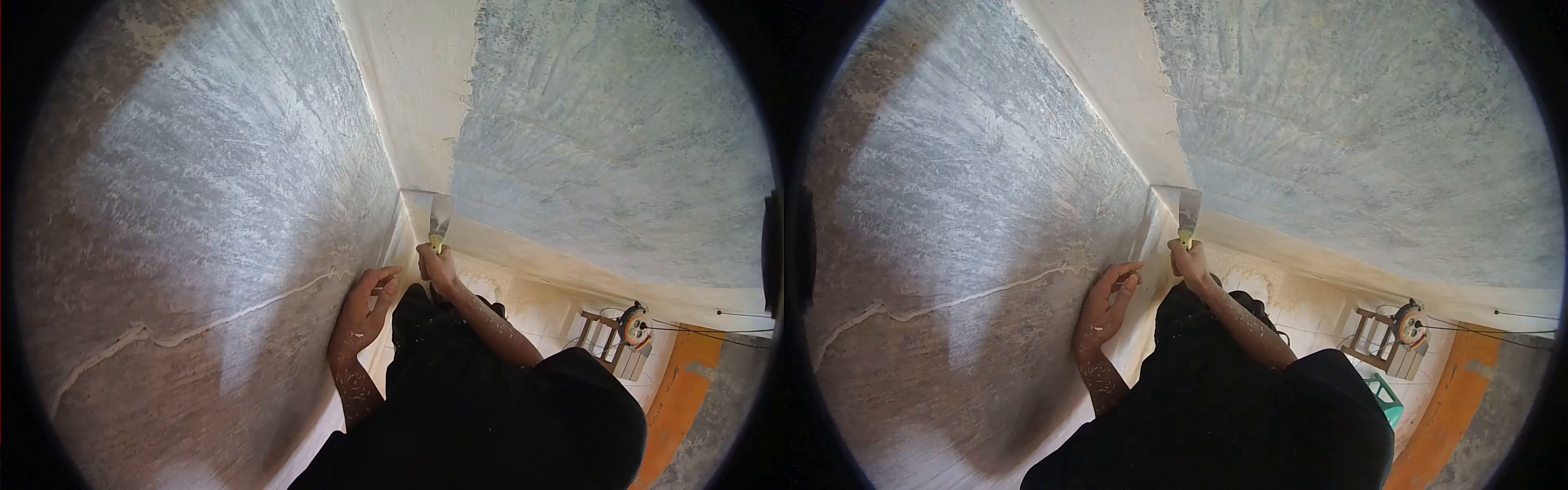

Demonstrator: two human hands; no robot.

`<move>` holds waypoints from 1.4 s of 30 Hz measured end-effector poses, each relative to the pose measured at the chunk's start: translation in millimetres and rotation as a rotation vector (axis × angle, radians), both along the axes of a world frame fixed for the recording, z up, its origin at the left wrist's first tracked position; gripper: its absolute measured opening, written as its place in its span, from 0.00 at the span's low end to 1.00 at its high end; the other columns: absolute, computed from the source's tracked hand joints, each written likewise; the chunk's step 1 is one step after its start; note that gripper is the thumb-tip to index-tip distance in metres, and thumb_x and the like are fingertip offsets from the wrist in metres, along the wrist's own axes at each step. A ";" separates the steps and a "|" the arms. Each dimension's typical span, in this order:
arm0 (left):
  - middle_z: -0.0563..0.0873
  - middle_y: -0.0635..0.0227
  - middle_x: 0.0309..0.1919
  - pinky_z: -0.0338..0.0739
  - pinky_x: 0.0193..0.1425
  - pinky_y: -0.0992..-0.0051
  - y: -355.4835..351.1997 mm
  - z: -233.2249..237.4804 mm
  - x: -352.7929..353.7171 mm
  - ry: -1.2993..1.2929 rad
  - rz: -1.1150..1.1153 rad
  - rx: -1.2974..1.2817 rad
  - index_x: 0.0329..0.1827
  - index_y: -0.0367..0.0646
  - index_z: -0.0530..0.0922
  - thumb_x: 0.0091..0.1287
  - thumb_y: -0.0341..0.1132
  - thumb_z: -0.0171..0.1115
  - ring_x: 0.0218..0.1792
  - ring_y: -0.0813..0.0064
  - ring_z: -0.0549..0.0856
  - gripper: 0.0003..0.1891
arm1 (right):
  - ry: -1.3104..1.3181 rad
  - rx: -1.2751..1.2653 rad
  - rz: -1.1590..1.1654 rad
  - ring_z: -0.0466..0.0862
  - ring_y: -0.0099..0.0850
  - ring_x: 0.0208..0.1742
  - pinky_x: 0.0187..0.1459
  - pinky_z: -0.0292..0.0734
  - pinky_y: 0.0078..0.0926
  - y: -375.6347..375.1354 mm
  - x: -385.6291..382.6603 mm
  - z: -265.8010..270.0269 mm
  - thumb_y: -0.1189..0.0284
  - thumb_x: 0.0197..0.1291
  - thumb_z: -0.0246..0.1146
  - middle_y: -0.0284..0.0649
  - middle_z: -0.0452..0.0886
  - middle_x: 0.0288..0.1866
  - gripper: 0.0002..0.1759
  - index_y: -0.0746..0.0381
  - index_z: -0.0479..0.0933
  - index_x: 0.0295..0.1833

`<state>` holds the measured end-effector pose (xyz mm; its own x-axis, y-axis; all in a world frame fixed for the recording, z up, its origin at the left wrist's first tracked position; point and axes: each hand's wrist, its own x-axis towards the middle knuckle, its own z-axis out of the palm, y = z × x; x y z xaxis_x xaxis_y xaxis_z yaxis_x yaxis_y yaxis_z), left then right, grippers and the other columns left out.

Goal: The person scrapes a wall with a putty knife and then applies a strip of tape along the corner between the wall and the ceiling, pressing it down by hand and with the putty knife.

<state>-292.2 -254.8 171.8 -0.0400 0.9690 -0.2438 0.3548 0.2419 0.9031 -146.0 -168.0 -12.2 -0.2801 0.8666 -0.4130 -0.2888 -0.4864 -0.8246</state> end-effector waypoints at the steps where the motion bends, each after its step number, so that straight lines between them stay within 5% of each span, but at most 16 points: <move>1: 0.82 0.62 0.44 0.70 0.58 0.72 -0.6 -3.0 -0.7 -0.007 0.007 -0.007 0.58 0.42 0.75 0.72 0.38 0.52 0.49 0.72 0.80 0.15 | -0.121 0.018 -0.019 0.68 0.21 0.11 0.14 0.62 0.24 6.6 6.4 -13.7 0.65 0.56 0.59 0.29 0.68 0.11 0.18 0.60 0.68 0.17; 3: 0.82 0.62 0.44 0.69 0.58 0.72 -9.9 -4.5 -1.2 -0.002 0.013 -0.039 0.58 0.43 0.75 0.72 0.38 0.52 0.49 0.71 0.80 0.15 | -0.351 0.034 -0.060 0.66 0.21 0.10 0.13 0.60 0.24 11.3 13.5 -43.5 0.66 0.57 0.59 0.29 0.68 0.11 0.17 0.60 0.69 0.18; 8: 0.82 0.63 0.44 0.69 0.59 0.72 -4.1 -6.4 -0.4 0.001 -0.003 0.009 0.58 0.42 0.75 0.72 0.38 0.52 0.48 0.72 0.79 0.16 | -0.270 0.116 -0.001 0.70 0.20 0.14 0.16 0.65 0.25 4.9 -4.7 -3.6 0.65 0.56 0.58 0.30 0.70 0.13 0.16 0.61 0.70 0.20; 12: 0.81 0.64 0.44 0.68 0.59 0.72 -6.1 -9.1 -1.5 -0.017 -0.018 0.017 0.58 0.41 0.74 0.72 0.38 0.52 0.48 0.73 0.79 0.16 | -0.351 0.067 -0.031 0.64 0.21 0.10 0.13 0.57 0.24 9.3 9.5 -48.7 0.67 0.59 0.57 0.29 0.66 0.11 0.17 0.58 0.67 0.18; 16: 0.81 0.64 0.43 0.68 0.59 0.73 -5.3 -7.5 -0.4 0.016 -0.006 -0.013 0.58 0.41 0.74 0.72 0.37 0.51 0.48 0.74 0.79 0.15 | 0.001 -0.054 -0.034 0.67 0.22 0.10 0.13 0.60 0.25 -2.4 -5.4 2.0 0.66 0.57 0.57 0.30 0.67 0.11 0.18 0.59 0.67 0.17; 20: 0.81 0.64 0.43 0.68 0.59 0.74 -4.1 -2.7 1.4 0.050 0.001 -0.017 0.58 0.40 0.74 0.72 0.37 0.52 0.48 0.74 0.79 0.15 | -0.491 0.030 -0.021 0.71 0.24 0.15 0.17 0.65 0.28 11.0 21.1 -61.1 0.65 0.55 0.59 0.33 0.72 0.15 0.16 0.67 0.72 0.23; 23: 0.81 0.61 0.47 0.70 0.57 0.70 -3.9 -12.9 -1.3 -0.019 -0.013 0.026 0.57 0.42 0.75 0.72 0.40 0.52 0.48 0.69 0.79 0.16 | -0.328 0.238 -0.142 0.73 0.23 0.17 0.19 0.66 0.29 18.3 -1.0 -15.9 0.63 0.54 0.58 0.33 0.72 0.15 0.18 0.66 0.73 0.20; 24: 0.81 0.61 0.48 0.70 0.57 0.70 -3.9 -13.7 -1.0 -0.025 -0.012 0.025 0.57 0.42 0.75 0.72 0.40 0.52 0.48 0.69 0.79 0.16 | -0.353 0.240 -0.019 0.73 0.23 0.19 0.21 0.67 0.30 25.6 2.9 -2.1 0.63 0.55 0.59 0.33 0.72 0.15 0.18 0.67 0.74 0.22; 27: 0.81 0.61 0.48 0.70 0.57 0.70 -8.8 -12.5 -1.0 -0.007 -0.016 0.003 0.57 0.43 0.75 0.72 0.39 0.52 0.48 0.69 0.79 0.15 | -0.478 0.255 -0.040 0.73 0.23 0.18 0.20 0.66 0.29 22.4 6.6 -43.5 0.63 0.55 0.58 0.33 0.72 0.15 0.17 0.66 0.75 0.23; 32: 0.81 0.61 0.48 0.70 0.56 0.70 -4.7 -15.4 -1.7 0.008 -0.013 0.042 0.57 0.43 0.75 0.72 0.39 0.52 0.49 0.69 0.79 0.15 | -0.212 -0.019 0.038 0.72 0.24 0.13 0.16 0.67 0.29 9.9 5.7 -8.9 0.62 0.54 0.59 0.34 0.71 0.13 0.18 0.64 0.71 0.18; 36: 0.81 0.62 0.48 0.70 0.56 0.70 -5.2 -10.2 0.0 0.013 -0.011 0.010 0.57 0.44 0.75 0.72 0.39 0.52 0.48 0.69 0.79 0.15 | -0.425 0.022 0.078 0.70 0.23 0.12 0.13 0.64 0.27 15.5 25.6 -52.0 0.64 0.54 0.60 0.32 0.69 0.12 0.18 0.62 0.69 0.18; 39: 0.81 0.62 0.47 0.70 0.56 0.70 -2.0 -8.9 1.5 0.023 0.002 0.010 0.57 0.44 0.75 0.72 0.39 0.52 0.48 0.69 0.79 0.15 | -0.259 -0.023 -0.017 0.67 0.22 0.11 0.13 0.60 0.25 10.4 7.5 8.2 0.66 0.55 0.59 0.31 0.67 0.11 0.16 0.61 0.68 0.18; 40: 0.81 0.62 0.47 0.70 0.56 0.70 -4.2 -9.2 0.8 0.027 0.000 0.008 0.57 0.44 0.75 0.72 0.39 0.52 0.48 0.69 0.79 0.15 | -0.094 -0.050 0.093 0.72 0.25 0.11 0.13 0.67 0.27 8.5 10.9 2.7 0.64 0.53 0.60 0.33 0.71 0.12 0.17 0.63 0.70 0.19; 42: 0.81 0.62 0.47 0.71 0.56 0.70 -5.3 -12.7 1.2 0.018 -0.005 0.017 0.57 0.44 0.75 0.72 0.40 0.52 0.48 0.69 0.79 0.15 | -0.354 -0.001 0.069 0.70 0.24 0.11 0.13 0.65 0.27 18.1 22.0 -18.9 0.66 0.53 0.60 0.33 0.70 0.12 0.15 0.64 0.71 0.21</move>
